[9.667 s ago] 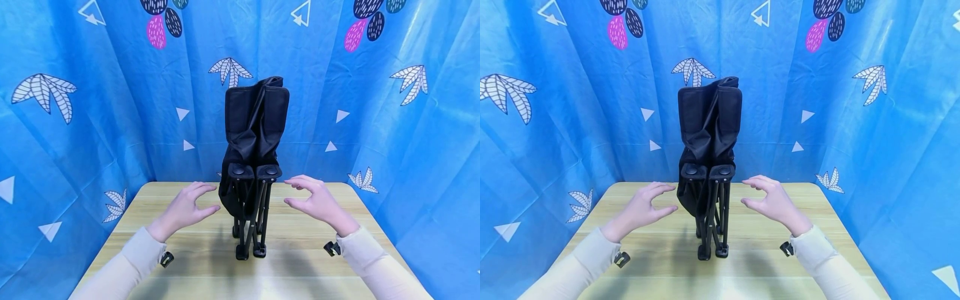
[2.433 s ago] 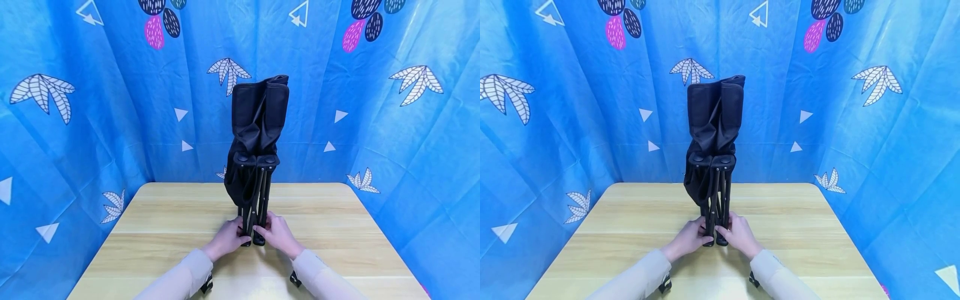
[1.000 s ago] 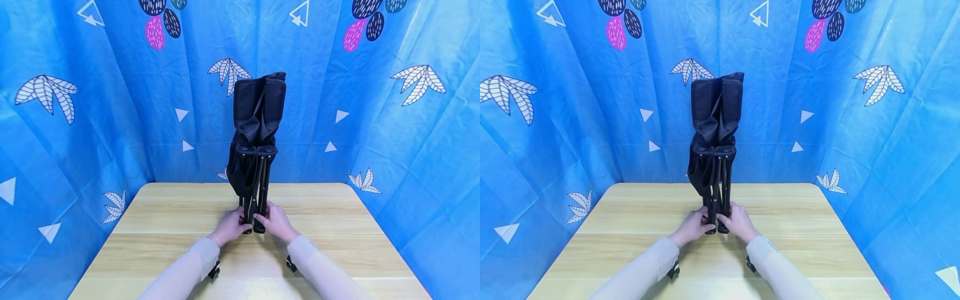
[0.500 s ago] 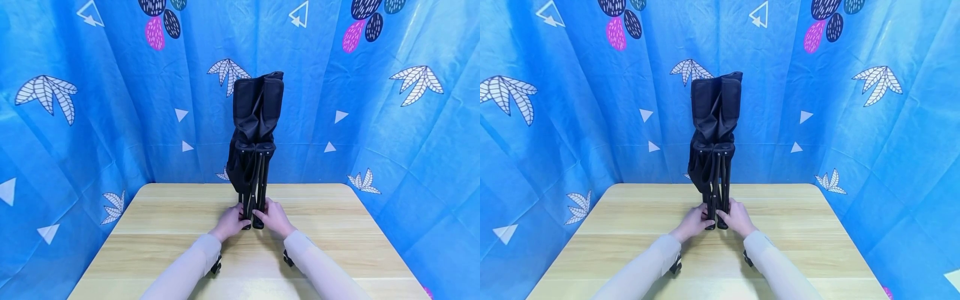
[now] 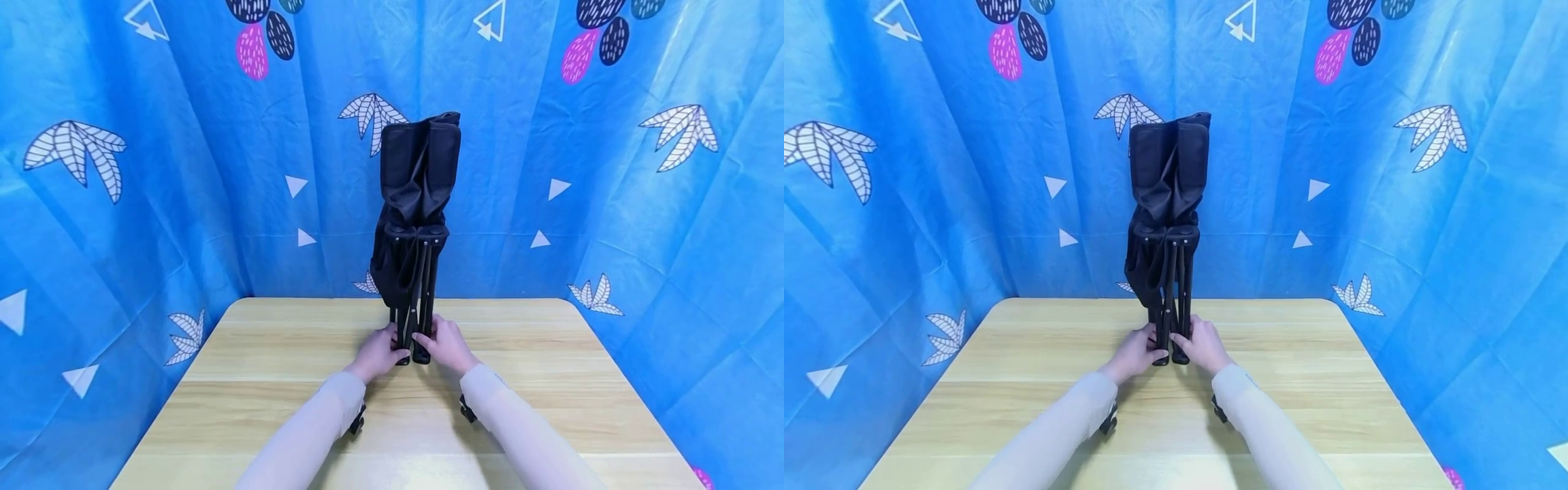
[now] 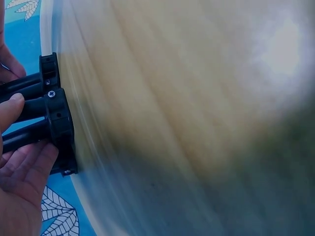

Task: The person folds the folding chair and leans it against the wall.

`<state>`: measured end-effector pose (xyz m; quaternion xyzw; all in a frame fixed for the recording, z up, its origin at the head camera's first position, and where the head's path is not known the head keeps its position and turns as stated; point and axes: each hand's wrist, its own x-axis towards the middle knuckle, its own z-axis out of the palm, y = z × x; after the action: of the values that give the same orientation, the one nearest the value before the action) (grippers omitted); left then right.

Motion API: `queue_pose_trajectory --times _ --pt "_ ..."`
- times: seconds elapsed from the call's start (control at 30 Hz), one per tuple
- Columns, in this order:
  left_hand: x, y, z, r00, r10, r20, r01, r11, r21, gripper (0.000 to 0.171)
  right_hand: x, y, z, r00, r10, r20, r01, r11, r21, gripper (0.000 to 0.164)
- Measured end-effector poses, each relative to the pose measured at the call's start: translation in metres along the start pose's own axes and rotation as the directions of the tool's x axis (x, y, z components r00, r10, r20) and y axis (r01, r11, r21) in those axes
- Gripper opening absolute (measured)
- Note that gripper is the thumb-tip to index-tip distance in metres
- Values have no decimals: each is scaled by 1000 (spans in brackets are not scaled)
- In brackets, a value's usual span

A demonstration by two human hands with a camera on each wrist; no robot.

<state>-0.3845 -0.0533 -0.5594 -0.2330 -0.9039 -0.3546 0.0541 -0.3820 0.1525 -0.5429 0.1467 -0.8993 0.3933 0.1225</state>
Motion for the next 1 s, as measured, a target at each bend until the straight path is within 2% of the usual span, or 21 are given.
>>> queue_pose_trajectory --times 0.67,1.0 --pt "20 -12 0 1000 -21 3 21 999 -30 32 18 5 3 1000 -2 -14 1 999 -55 27" --pt "32 -16 1 999 -41 -17 41 999 6 32 29 9 3 1000 -8 -20 7 997 -71 33"
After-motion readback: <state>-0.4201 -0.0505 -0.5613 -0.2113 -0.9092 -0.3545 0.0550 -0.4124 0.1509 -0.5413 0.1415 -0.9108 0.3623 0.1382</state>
